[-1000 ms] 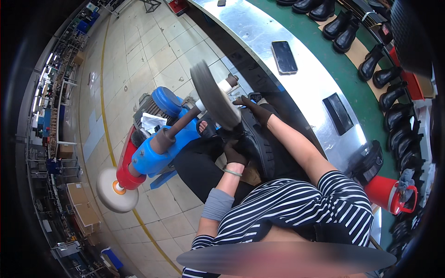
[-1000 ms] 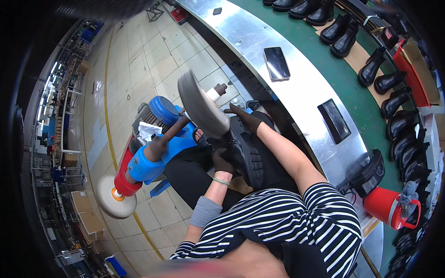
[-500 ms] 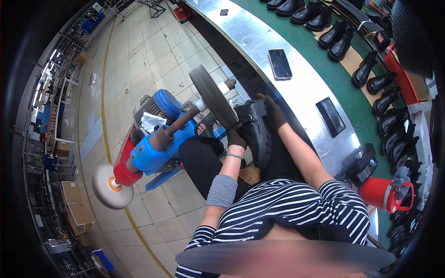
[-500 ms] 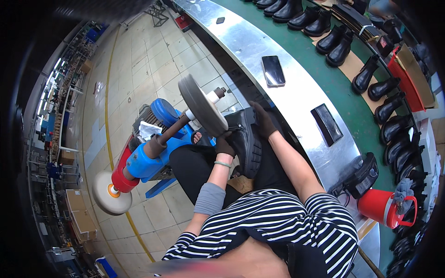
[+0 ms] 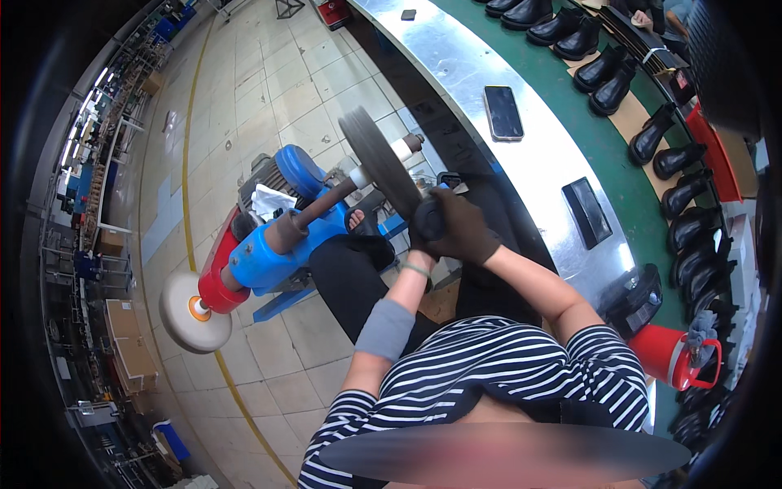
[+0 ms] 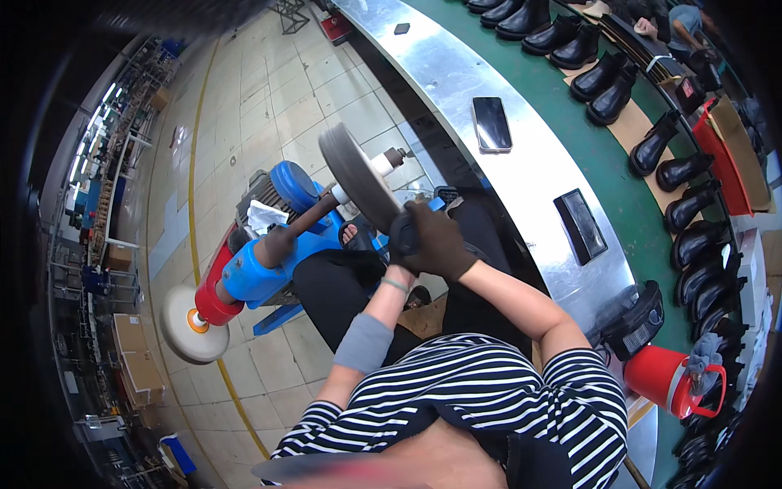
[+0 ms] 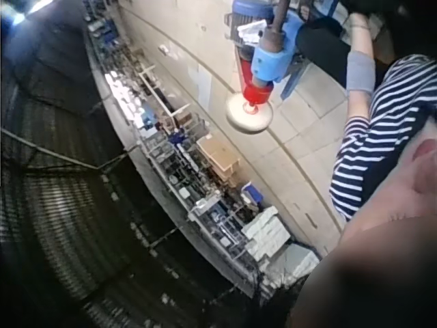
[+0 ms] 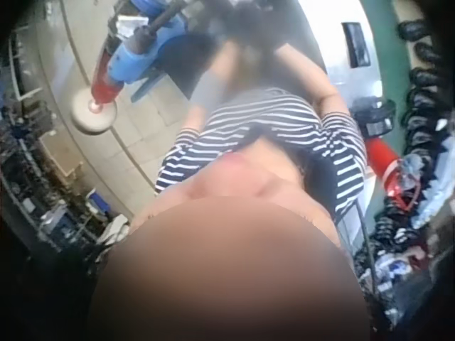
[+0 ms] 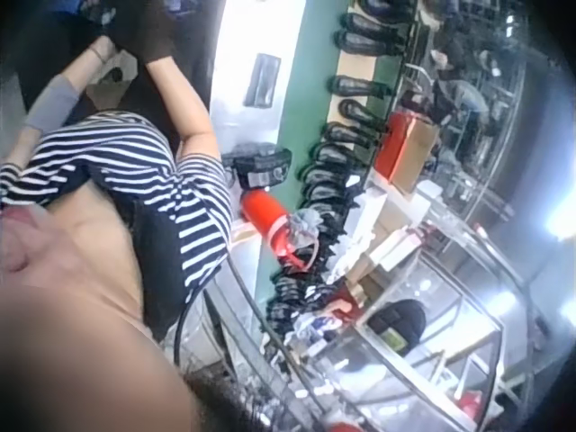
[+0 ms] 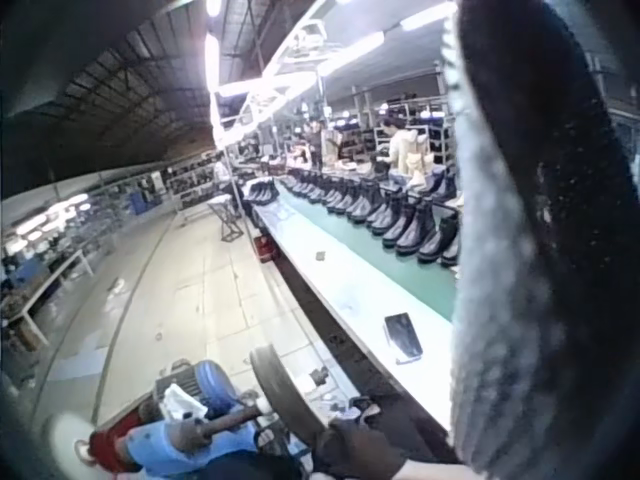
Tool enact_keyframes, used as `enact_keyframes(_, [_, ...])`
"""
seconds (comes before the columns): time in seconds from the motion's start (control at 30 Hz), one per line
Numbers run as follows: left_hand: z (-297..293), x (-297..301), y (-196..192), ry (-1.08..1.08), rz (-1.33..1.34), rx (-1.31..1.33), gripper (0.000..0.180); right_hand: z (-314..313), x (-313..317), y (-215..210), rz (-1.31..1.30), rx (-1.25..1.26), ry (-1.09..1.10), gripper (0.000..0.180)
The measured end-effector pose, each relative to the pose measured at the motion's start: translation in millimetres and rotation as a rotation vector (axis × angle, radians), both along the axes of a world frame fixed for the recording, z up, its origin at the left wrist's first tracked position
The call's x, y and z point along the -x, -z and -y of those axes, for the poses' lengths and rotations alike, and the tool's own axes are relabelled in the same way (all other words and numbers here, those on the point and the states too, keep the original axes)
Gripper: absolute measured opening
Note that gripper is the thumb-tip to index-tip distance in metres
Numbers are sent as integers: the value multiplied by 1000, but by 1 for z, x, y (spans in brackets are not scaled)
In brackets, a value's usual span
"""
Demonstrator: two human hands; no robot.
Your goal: Polish or buff black boots using a stationary buffing machine.
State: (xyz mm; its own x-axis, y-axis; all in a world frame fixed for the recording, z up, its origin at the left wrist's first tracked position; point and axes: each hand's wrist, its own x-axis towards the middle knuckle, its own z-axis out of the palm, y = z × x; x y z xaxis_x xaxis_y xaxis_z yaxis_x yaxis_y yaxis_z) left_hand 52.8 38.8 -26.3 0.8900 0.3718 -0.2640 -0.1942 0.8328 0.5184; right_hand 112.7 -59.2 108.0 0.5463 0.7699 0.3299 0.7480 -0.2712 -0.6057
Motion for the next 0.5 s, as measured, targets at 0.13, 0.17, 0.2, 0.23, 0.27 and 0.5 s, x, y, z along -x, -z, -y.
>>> enact_keyframes(0.13, [-3,-3,19,345,-364,-1193,37,3,6,19,101,255,-176,85])
enact_keyframes(0.17, [-4,-8,24,433,-447,-1493,37,11,4,20,107,244,-221,90])
enact_keyframes(0.2, [-7,-3,35,519,-548,-1789,37,20,9,19,98,247,-228,90])
enact_keyframes(0.23, [-41,13,102,29,-385,-1925,45,17,27,-3,238,250,-252,92])
enact_keyframes(0.27, [-32,3,111,54,-360,-1906,45,35,23,2,356,317,-189,94])
enact_keyframes(0.5, [-15,-25,109,-5,7,-38,45,101,-46,89,587,120,183,73])
